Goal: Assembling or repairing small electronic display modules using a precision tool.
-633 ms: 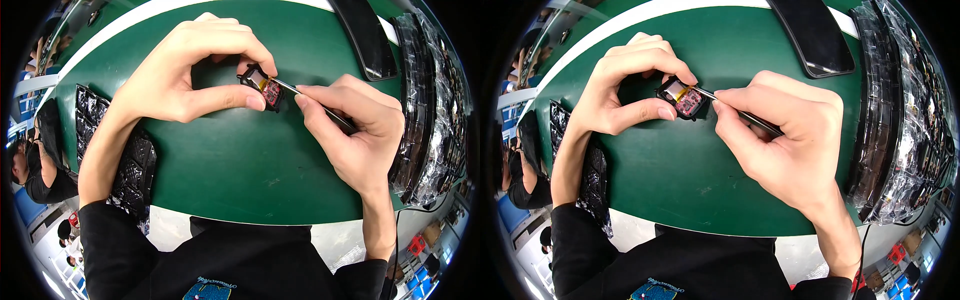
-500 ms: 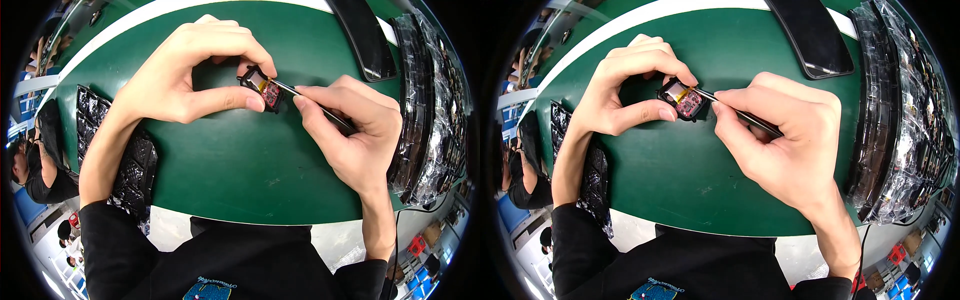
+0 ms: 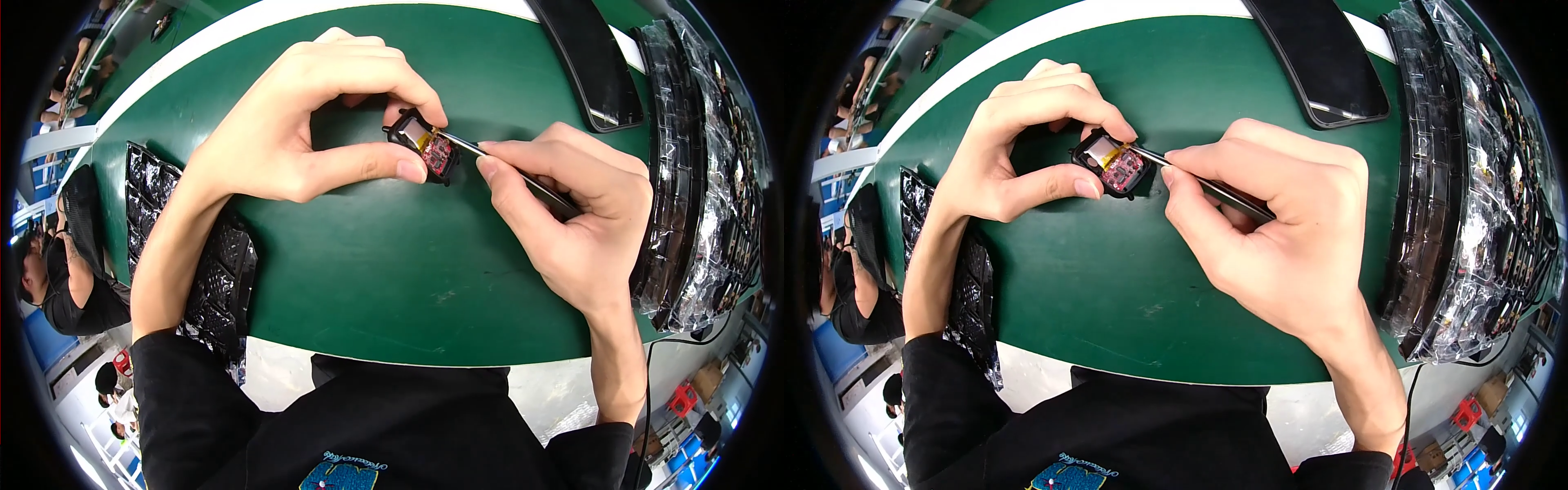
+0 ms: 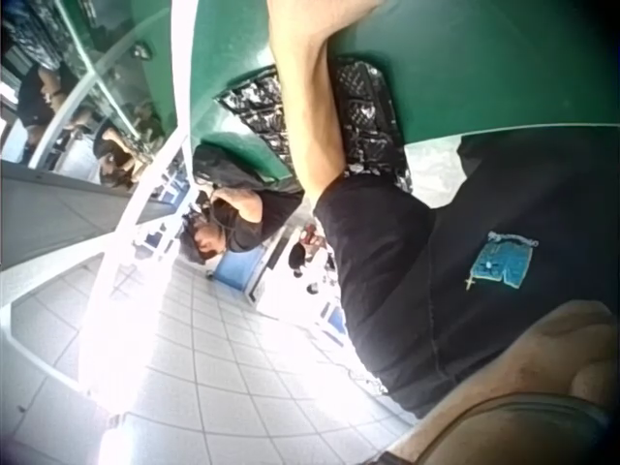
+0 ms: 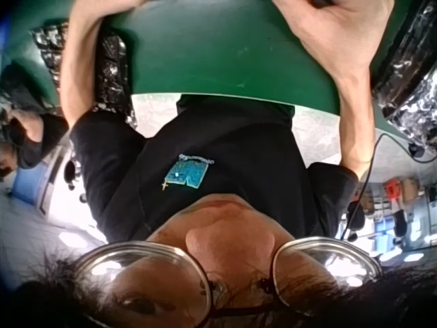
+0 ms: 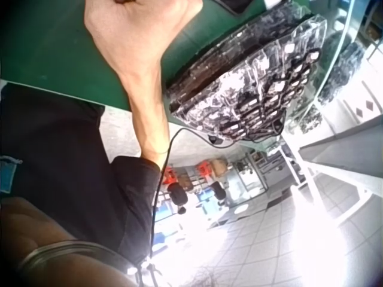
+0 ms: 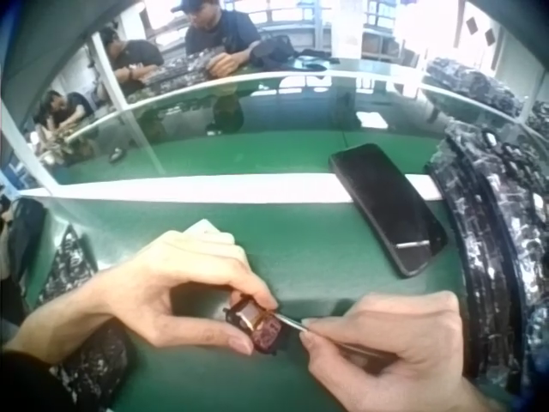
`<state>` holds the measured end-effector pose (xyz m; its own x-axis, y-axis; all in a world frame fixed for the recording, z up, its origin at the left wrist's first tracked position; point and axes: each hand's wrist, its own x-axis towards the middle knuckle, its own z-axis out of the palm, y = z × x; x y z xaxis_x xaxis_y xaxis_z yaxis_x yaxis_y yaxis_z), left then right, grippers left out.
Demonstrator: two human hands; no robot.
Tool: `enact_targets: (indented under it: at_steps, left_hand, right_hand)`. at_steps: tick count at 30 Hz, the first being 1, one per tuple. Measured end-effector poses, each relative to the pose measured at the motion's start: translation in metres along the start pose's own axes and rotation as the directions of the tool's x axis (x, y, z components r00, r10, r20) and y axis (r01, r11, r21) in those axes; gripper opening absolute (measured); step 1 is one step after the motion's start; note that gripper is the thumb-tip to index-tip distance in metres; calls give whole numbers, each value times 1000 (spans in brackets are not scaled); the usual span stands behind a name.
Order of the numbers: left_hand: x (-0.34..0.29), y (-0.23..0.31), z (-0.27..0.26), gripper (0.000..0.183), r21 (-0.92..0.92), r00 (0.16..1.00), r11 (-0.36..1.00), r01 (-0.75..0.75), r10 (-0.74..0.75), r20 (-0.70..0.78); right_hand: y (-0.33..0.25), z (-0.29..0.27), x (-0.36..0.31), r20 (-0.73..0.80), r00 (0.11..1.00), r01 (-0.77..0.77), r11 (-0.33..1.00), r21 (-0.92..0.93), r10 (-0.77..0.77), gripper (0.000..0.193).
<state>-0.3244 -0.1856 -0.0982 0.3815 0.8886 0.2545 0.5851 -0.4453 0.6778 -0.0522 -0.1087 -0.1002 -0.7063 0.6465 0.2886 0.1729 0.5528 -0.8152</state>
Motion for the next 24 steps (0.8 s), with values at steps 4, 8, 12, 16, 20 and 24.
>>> enact_targets:
  at_steps: [4, 8, 12, 16, 20, 24]
  left_hand:
    - [1, 0, 0, 46, -2, 1000, 1000, 8, -8, 0]
    - [0, 2, -4, 47, 10, 1000, 1000, 4, -5, 16]
    - [0, 6, -1, 54, 28, 998, 998, 55, -54, -24]
    - [5, 14, 4, 56, 182, 1000, 983, -11, 16, -26]
    - [8, 20, 6, 51, 286, 1000, 958, 24, -19, -20]
    - [1, 18, 1, 44, -7, 947, 960, 279, -277, -162]
  right_hand:
    - [1, -1, 0, -11, 1000, 14, 1000, 9, -14, 12]
    - [0, -1, 1, -10, 999, 35, 999, 11, -35, 11]
    - [-1, -9, -1, -72, 997, -6, 1000, 21, 7, 11]
    - [14, -8, -3, -197, 978, -40, 989, 143, 68, 10]
    - [16, -5, -1, -279, 960, 21, 984, 174, 29, 8]
    - [14, -4, 1, -259, 966, 31, 978, 208, 25, 11]
